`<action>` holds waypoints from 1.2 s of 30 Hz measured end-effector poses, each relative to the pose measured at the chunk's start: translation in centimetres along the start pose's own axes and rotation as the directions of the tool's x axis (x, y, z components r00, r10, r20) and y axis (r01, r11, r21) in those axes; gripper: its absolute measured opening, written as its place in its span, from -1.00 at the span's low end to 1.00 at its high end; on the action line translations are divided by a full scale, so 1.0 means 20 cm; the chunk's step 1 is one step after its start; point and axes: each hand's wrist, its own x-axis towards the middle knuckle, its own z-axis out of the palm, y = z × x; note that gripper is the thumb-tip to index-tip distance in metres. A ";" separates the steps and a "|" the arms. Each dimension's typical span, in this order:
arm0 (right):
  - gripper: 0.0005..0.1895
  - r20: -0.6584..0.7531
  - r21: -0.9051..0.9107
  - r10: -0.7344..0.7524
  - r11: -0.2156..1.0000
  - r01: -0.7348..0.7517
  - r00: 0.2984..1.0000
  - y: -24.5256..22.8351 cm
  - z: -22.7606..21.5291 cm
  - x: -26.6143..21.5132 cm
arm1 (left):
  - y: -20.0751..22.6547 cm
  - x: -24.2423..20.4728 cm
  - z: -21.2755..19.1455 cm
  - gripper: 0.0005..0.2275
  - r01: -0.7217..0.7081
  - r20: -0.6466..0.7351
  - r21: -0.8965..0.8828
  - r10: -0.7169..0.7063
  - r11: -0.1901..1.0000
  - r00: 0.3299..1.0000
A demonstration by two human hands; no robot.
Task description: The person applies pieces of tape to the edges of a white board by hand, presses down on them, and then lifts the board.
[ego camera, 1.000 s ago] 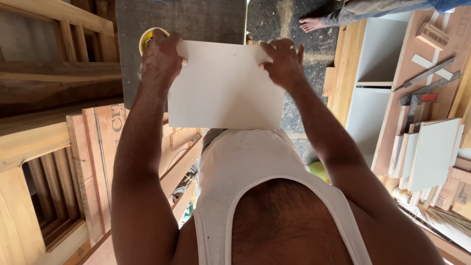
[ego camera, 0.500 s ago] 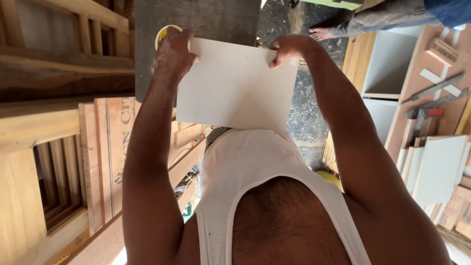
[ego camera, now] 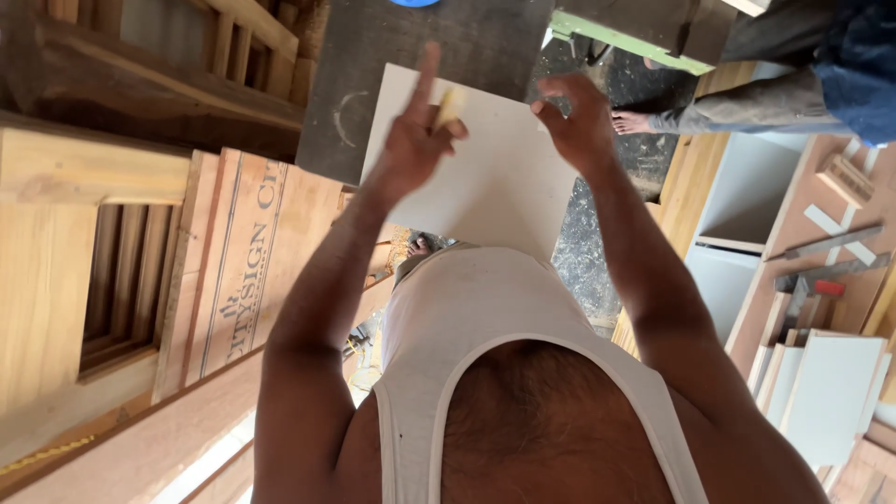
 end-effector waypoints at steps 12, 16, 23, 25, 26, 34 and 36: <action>-0.89 -0.250 0.100 -0.341 0.922 0.374 0.907 -0.67 0.03 -0.16 | 0.02 -0.17 0.15 -0.43 -0.166 0.027 0.477 0.174 0.863 0.984; -0.86 -0.342 0.089 -0.338 0.917 0.389 0.877 -0.76 -0.01 -0.21 | 0.04 -0.19 0.11 -0.76 -0.180 -0.023 0.578 0.237 0.796 0.971; -0.97 -0.664 -0.041 -0.351 0.899 0.436 0.661 -0.69 -0.28 -0.28 | -0.13 -0.14 -0.13 -0.80 0.132 -0.262 -0.081 -0.149 0.988 0.954; -0.95 -0.734 -0.060 -0.318 0.910 0.410 0.600 -0.56 -0.40 -0.23 | -0.14 -0.12 -0.28 -0.80 0.144 -0.405 -0.104 -0.175 0.984 0.898; -0.96 -0.715 0.143 -0.127 0.936 0.322 0.687 -0.45 -0.41 -0.18 | -0.19 -0.08 -0.35 -0.81 0.142 -0.448 0.120 -0.074 0.983 0.891; -0.17 -0.147 0.717 0.599 0.613 -0.332 0.787 0.29 0.11 -0.27 | -0.31 0.21 -0.43 -0.72 0.295 -0.482 0.738 0.168 0.606 0.860; -0.06 0.027 0.808 0.697 0.406 -0.426 0.717 0.22 0.13 -0.30 | -0.33 0.25 -0.40 -0.62 0.374 -0.445 0.715 -0.027 0.591 0.895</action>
